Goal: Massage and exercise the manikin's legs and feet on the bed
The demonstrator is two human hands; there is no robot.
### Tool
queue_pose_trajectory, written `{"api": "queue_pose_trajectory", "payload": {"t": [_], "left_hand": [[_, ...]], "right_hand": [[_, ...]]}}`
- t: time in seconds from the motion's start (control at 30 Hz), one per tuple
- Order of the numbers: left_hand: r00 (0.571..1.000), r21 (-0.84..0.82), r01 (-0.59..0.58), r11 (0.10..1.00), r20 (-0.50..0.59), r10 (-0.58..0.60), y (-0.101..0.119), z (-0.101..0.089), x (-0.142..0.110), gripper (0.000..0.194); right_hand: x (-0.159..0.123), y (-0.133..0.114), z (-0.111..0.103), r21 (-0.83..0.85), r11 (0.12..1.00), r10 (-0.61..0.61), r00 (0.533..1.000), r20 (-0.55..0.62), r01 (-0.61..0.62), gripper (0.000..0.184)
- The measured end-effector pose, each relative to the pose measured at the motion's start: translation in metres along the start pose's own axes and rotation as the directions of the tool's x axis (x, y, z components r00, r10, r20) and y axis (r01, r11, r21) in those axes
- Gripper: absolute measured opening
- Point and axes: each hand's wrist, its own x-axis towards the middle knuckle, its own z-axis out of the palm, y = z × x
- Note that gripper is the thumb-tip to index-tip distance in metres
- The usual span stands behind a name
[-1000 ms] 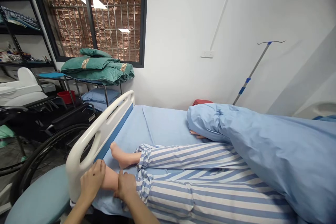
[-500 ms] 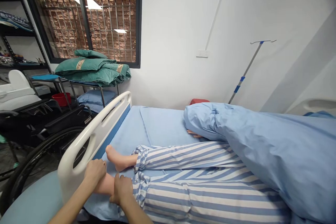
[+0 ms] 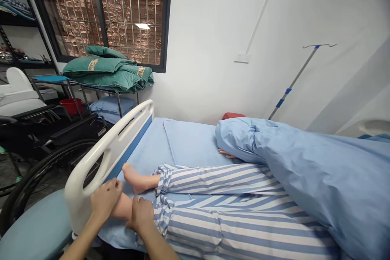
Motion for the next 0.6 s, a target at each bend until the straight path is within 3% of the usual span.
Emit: {"api": "queue_pose_trajectory", "payload": {"t": [0.2,0.43,0.6], "left_hand": [[0.986,-0.039,0.108,0.993,-0.126,-0.113,0.0,0.002,-0.017,0.034],[0.98,-0.148,0.189,0.971,-0.028,-0.195,-0.003,-0.004,-0.032,0.041],[0.985,-0.008,0.172,0.985,0.012,-0.171,-0.009,-0.018,-0.032,0.048]], "right_hand": [[-0.004,-0.002,-0.003,0.009,1.0,0.0,1.0,-0.028,0.0,0.073],[-0.009,0.001,-0.007,0.012,0.999,-0.05,0.998,-0.032,0.051,0.071],[-0.01,0.002,-0.006,-0.004,0.996,-0.088,0.994,-0.059,0.088,0.069]]}}
